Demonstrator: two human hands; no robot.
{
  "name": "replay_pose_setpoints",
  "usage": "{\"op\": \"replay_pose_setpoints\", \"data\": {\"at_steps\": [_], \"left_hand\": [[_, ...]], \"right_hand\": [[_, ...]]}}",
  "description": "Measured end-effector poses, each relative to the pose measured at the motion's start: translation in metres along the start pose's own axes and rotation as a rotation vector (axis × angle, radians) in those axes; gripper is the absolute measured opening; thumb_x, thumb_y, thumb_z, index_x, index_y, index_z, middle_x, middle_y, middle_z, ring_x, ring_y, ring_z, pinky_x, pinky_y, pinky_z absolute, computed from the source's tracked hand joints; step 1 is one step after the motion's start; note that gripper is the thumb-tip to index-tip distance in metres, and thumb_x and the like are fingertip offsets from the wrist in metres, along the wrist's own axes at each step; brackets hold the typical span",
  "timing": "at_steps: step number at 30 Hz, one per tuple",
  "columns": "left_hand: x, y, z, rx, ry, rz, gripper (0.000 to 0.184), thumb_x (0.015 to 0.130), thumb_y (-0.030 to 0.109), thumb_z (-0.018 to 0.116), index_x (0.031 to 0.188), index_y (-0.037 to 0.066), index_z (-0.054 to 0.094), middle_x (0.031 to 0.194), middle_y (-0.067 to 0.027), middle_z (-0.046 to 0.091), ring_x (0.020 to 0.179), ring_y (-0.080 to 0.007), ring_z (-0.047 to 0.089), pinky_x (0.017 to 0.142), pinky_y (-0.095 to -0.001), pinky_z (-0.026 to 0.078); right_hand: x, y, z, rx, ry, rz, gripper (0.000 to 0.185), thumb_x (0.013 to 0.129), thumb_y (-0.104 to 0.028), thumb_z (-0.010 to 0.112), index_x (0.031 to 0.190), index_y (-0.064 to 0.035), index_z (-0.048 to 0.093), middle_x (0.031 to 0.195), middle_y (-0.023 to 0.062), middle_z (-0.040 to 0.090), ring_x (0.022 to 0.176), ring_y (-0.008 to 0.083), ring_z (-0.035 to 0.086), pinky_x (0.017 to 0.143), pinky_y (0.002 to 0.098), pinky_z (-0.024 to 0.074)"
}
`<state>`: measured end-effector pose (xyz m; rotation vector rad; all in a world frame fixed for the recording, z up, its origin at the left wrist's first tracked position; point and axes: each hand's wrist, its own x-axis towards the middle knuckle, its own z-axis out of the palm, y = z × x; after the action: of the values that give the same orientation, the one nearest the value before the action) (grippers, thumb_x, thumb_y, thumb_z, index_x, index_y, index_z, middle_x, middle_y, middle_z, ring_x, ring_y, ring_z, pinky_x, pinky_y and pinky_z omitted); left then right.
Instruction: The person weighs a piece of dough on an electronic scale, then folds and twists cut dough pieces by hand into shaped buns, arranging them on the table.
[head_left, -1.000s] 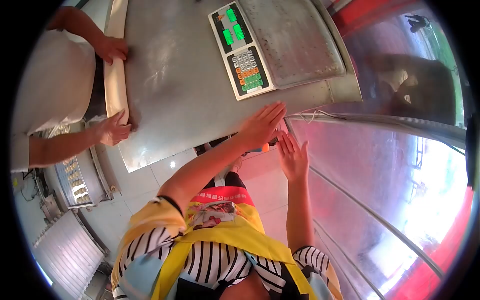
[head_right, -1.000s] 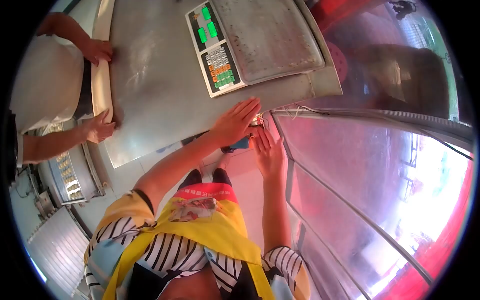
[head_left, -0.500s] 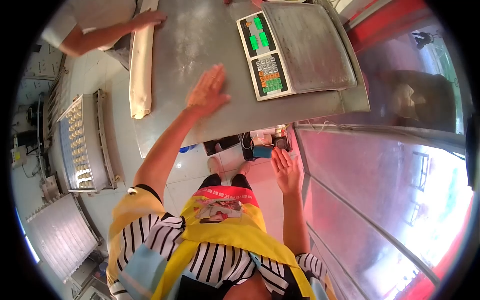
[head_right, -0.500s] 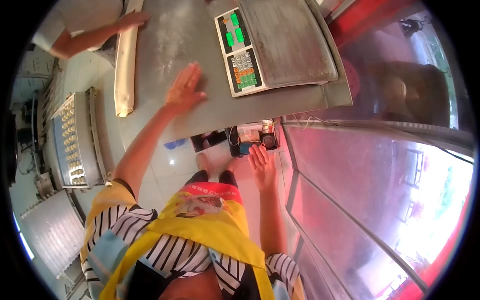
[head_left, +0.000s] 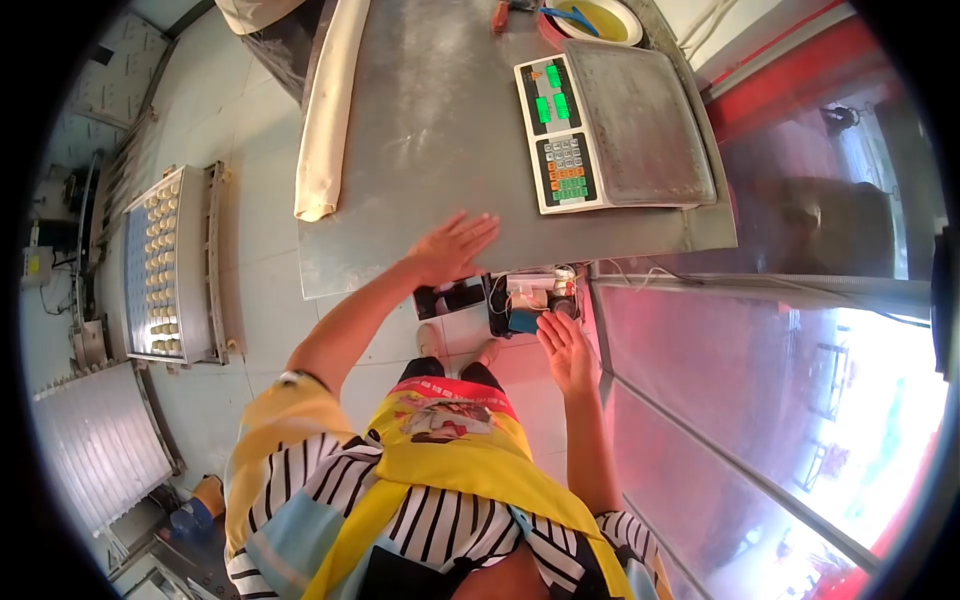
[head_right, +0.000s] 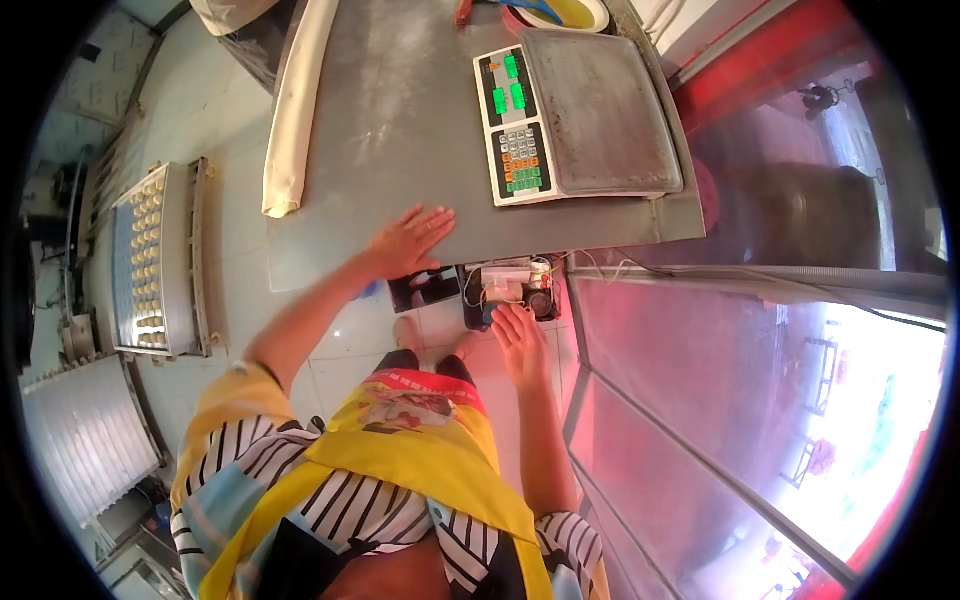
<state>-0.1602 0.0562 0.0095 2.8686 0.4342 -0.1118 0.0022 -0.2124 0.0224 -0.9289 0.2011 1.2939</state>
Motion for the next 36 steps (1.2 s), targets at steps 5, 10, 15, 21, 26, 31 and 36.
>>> {"op": "replay_pose_setpoints", "data": {"at_steps": [5, 10, 15, 21, 26, 31, 36], "left_hand": [[0.070, -0.071, -0.023, 0.016, 0.311, -0.365, 0.065, 0.092, 0.045, 0.040, 0.141, 0.006, 0.022, 0.149, -0.0080, 0.019, 0.138, -0.0186, 0.015, 0.113, -0.0384, 0.011], [0.075, -0.042, -0.044, -0.090, 0.458, -0.249, 0.065, 0.092, 0.044, 0.041, 0.142, 0.006, 0.021, 0.149, -0.0083, 0.018, 0.138, -0.0202, 0.014, 0.113, -0.0384, 0.012], [0.075, -0.049, -0.003, -0.926, 0.604, -0.466, 0.070, 0.093, 0.052, 0.031, 0.143, 0.004, 0.016, 0.150, -0.0096, 0.013, 0.139, -0.0200, 0.009, 0.113, -0.0360, 0.009], [0.055, -0.034, -0.044, -2.478, 1.049, -0.207, 0.084, 0.089, 0.061, 0.030, 0.142, -0.001, 0.011, 0.151, -0.0105, 0.007, 0.140, -0.0194, 0.003, 0.113, -0.0391, 0.004], [0.049, -0.010, -0.036, -2.484, 1.104, -0.079, 0.082, 0.087, 0.063, 0.031, 0.138, 0.000, 0.023, 0.148, -0.0139, 0.017, 0.138, -0.0255, 0.011, 0.112, -0.0447, 0.011], [0.010, -0.004, -0.051, -2.570, 1.119, -0.219, 0.080, 0.087, 0.063, 0.033, 0.137, 0.001, 0.024, 0.145, -0.0156, 0.021, 0.132, -0.0313, 0.026, 0.109, -0.0487, 0.022], [-0.003, -0.018, -0.032, -2.606, 1.289, -0.378, 0.068, 0.090, 0.059, 0.032, 0.135, 0.009, 0.030, 0.142, -0.0123, 0.028, 0.127, -0.0253, 0.033, 0.105, -0.0460, 0.029]], "right_hand": [[-0.006, 0.007, -0.013, -0.064, 0.036, 0.049, 0.048, 0.095, -0.034, 0.044, 0.124, 0.0047, 0.044, 0.125, 0.0200, 0.050, 0.117, 0.0312, 0.048, 0.102, 0.0428, 0.0368], [-0.017, 0.012, -0.026, -0.033, 0.059, 0.058, 0.043, 0.094, -0.029, 0.046, 0.123, 0.0023, 0.044, 0.123, 0.0199, 0.050, 0.116, 0.0308, 0.049, 0.101, 0.0424, 0.0377], [-0.017, 0.009, -0.027, -0.141, 0.008, 0.070, 0.047, 0.095, -0.033, 0.043, 0.127, 0.0025, 0.042, 0.128, 0.0170, 0.048, 0.120, 0.0288, 0.046, 0.102, 0.0412, 0.0362], [0.024, 0.006, 0.057, -0.782, -0.390, -0.344, 0.055, 0.091, -0.023, 0.052, 0.135, 0.0016, 0.032, 0.136, 0.0160, 0.041, 0.128, 0.0274, 0.036, 0.106, 0.0365, 0.0280], [0.050, 0.005, 0.204, -1.317, -0.761, -1.018, 0.059, 0.079, -0.022, 0.063, 0.131, -0.0045, 0.042, 0.133, 0.0170, 0.043, 0.129, 0.0332, 0.033, 0.105, 0.0430, 0.0270], [0.147, 0.016, 0.224, -1.692, -0.590, -1.014, 0.046, 0.078, -0.024, 0.062, 0.120, -0.0075, 0.051, 0.127, 0.0116, 0.049, 0.122, 0.0325, 0.041, 0.100, 0.0494, 0.0294], [0.137, 0.019, 0.251, -1.469, -0.605, -1.274, 0.038, 0.079, -0.025, 0.060, 0.113, -0.0071, 0.054, 0.119, 0.0130, 0.053, 0.116, 0.0313, 0.047, 0.096, 0.0481, 0.0348]]}}
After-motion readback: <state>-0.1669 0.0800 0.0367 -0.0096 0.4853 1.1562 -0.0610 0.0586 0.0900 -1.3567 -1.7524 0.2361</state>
